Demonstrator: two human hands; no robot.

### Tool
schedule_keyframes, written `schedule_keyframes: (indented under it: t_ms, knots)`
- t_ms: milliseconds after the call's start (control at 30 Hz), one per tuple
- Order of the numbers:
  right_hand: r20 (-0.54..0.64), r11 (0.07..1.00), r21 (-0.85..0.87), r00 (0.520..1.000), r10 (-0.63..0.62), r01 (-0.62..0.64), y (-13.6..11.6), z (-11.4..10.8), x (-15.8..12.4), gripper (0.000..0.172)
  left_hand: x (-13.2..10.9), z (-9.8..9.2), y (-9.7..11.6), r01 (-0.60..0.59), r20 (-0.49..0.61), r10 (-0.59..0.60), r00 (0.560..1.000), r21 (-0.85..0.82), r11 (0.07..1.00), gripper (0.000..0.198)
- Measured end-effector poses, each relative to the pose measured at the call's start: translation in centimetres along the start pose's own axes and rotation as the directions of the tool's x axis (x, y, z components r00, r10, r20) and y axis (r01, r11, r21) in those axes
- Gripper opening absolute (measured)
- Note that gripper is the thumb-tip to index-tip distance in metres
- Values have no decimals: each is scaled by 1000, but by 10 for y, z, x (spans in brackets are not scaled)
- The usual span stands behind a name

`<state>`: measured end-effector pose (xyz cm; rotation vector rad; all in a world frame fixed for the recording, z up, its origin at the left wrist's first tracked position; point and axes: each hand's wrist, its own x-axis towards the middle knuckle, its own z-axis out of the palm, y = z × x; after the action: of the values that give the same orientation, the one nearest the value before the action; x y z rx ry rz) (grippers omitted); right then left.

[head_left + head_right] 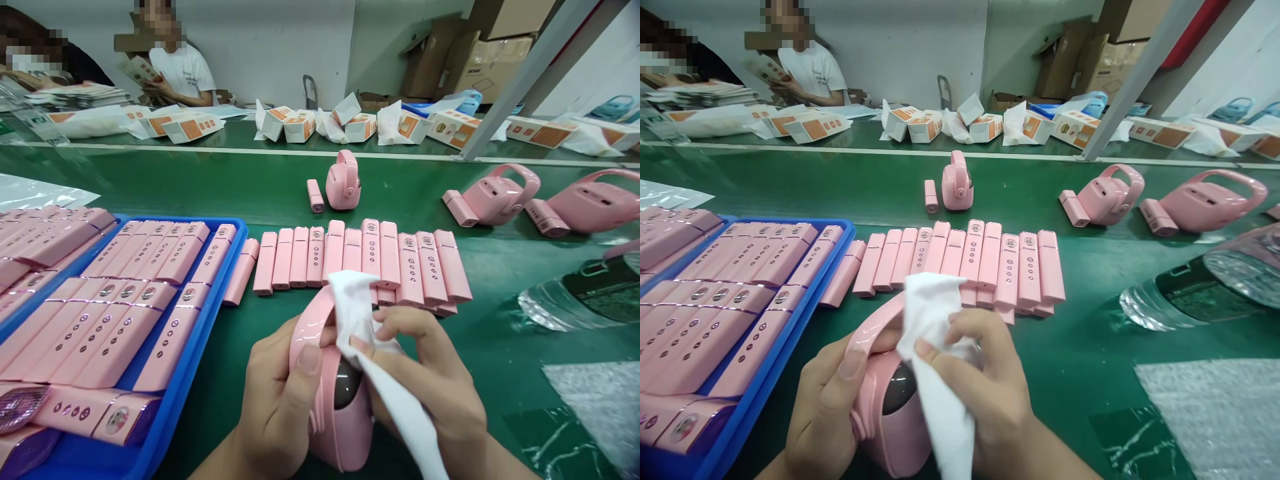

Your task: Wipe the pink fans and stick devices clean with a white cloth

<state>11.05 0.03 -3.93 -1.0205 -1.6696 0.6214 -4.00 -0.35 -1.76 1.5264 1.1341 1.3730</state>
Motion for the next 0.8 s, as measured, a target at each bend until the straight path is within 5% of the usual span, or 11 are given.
schedule_keyframes:
  t_ms: [467,667,800]
  knots:
    - [48,999,-35,998,34,-32,1,-5,-3,18,-1,-1,-3,-19,25,19,1000,4,1000,32]
    - [23,998,-33,998,-51,52,-3,-4,4,12,-1,-1,-2,-29,20,29,999,43,999,33]
    - [30,999,37,999,35,-36,-4,-2,3,12,-2,-1,-2,-13,-3,13,1000,9,1000,32]
